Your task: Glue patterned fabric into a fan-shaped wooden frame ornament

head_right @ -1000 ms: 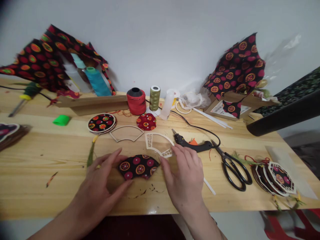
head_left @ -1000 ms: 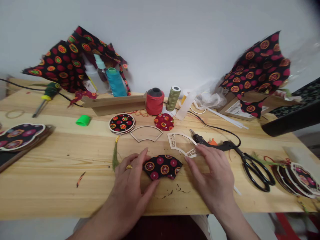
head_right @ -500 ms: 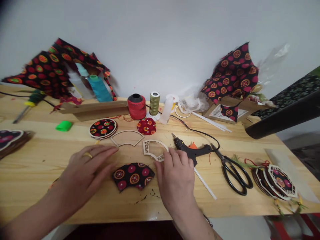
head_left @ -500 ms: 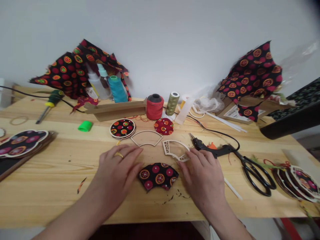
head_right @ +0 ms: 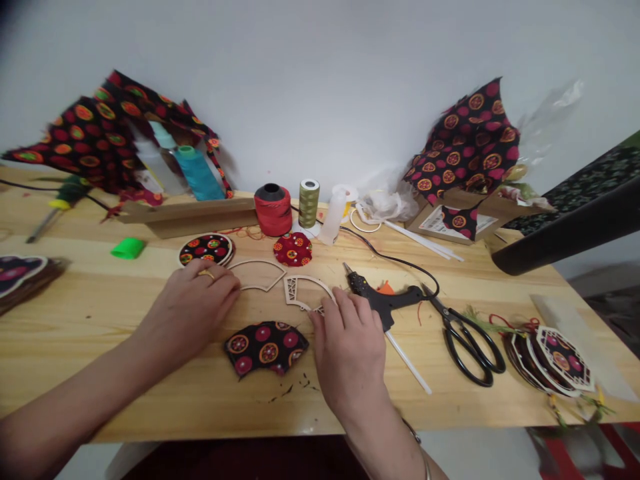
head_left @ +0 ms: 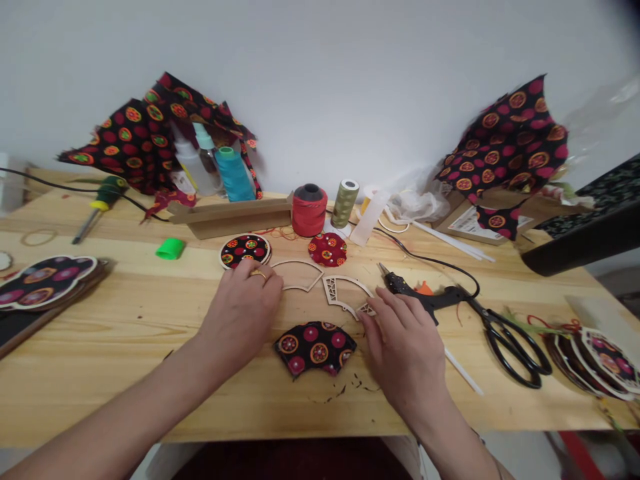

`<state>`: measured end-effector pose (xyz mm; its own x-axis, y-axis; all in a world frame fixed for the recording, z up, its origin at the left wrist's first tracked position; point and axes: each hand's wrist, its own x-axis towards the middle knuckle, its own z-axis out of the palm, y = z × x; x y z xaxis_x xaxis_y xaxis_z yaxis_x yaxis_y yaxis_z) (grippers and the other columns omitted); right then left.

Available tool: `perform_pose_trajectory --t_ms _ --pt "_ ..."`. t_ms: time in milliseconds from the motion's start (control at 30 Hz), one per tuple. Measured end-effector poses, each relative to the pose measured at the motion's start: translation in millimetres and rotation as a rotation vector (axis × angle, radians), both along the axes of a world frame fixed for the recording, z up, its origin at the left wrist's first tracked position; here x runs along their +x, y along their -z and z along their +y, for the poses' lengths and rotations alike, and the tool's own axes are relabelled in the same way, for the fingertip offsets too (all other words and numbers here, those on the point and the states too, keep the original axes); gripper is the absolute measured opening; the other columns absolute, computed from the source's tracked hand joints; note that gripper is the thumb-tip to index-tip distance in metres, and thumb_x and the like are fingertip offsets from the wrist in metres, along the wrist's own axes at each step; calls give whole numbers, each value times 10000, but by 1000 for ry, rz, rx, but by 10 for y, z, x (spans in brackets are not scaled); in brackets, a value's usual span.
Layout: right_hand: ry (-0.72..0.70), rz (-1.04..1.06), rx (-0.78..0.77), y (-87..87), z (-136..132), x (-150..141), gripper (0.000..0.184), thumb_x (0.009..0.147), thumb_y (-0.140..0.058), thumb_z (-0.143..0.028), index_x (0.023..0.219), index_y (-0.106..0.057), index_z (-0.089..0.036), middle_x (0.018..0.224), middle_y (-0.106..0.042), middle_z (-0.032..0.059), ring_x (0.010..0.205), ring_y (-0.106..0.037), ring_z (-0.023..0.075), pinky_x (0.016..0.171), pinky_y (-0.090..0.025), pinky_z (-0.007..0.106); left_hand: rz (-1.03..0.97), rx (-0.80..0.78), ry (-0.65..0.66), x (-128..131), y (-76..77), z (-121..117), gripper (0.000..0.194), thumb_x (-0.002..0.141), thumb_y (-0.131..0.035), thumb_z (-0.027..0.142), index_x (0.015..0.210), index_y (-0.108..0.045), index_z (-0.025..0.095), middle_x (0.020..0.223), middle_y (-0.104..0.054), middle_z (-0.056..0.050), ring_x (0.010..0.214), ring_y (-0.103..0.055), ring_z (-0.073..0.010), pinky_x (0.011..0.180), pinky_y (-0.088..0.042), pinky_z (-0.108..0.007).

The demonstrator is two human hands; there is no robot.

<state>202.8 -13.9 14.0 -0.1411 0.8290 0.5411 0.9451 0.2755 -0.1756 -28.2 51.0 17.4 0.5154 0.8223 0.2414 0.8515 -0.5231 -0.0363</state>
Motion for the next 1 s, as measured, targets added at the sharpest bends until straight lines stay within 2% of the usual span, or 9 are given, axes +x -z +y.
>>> perform_pose_trajectory --t_ms 133,267,400,500,567,700,800,900,1000 --pt "-58 112 14 -51 -68 -10 131 895 -544 -171 930 -669 -157 1019 -717 139 946 -636 272 802 -505 452 -23 32 -26 -7 -105 -84 238 867 -440 176 755 -645 219 818 -656 -122 848 -561 -323 737 -466 -502" --pt "-126 398 -20 -136 -184 -53 161 869 -578 -151 998 -675 -166 1051 -704 124 983 -640 241 828 -523 406 -138 124 29 35 -282 -346 250 913 -419 221 790 -636 208 814 -673 -93 856 -575 -303 810 -466 -513" --pt "-103 974 -331 -214 -267 -114 227 850 -625 -307 1039 -676 -194 886 -729 69 692 -667 168 590 -544 292 -251 174 127 72 -316 -665 214 902 -418 133 948 -623 172 912 -693 -95 927 -567 -302 836 -453 -506" --pt "-116 1430 -625 -226 -283 -144 262 804 -671 -399 970 -688 -196 677 -701 24 539 -625 136 460 -473 234 -258 187 188 51 -244 -809 211 861 -497 100 1012 -605 202 948 -695 -65 952 -548 -289 828 -445 -470" --pt "-122 1615 -757 -221 -282 -153 271 766 -716 -401 941 -690 -196 590 -670 2 499 -603 119 427 -422 199 -244 194 232 24 -183 -852 251 831 -538 76 1029 -602 215 962 -699 -45 951 -541 -280 832 -433 -457" --pt "-102 1731 -848 -220 -277 -153 216 715 -778 -338 829 -700 -172 591 -687 11 472 -585 87 418 -378 164 -269 186 256 -8 -111 -879 288 812 -541 34 1033 -605 208 970 -700 -40 944 -537 -263 837 -430 -442" --pt "-76 1721 -834 -212 -281 -128 209 705 -792 -327 789 -707 -156 585 -691 19 474 -589 79 424 -380 153 -406 152 148 -13 -138 -877 252 843 -537 100 1047 -604 232 1061 -667 -51 993 -553 -251 862 -465 -413" --pt "-47 1691 -835 -176 -288 -88 214 707 -794 -337 780 -714 -152 586 -694 26 474 -590 73 425 -383 143 -586 -21 -47 -18 -193 -862 205 864 -547 220 1041 -630 281 1094 -666 -20 966 -630 -198 821 -530 -314" --pt "-34 1655 -845 -108 -291 -57 229 705 -793 -354 773 -719 -148 561 -681 24 461 -576 69 417 -377 137 -774 -272 -209 -10 -218 -848 139 842 -572 321 930 -678 330 900 -739 64 764 -699 -136 659 -559 -202"
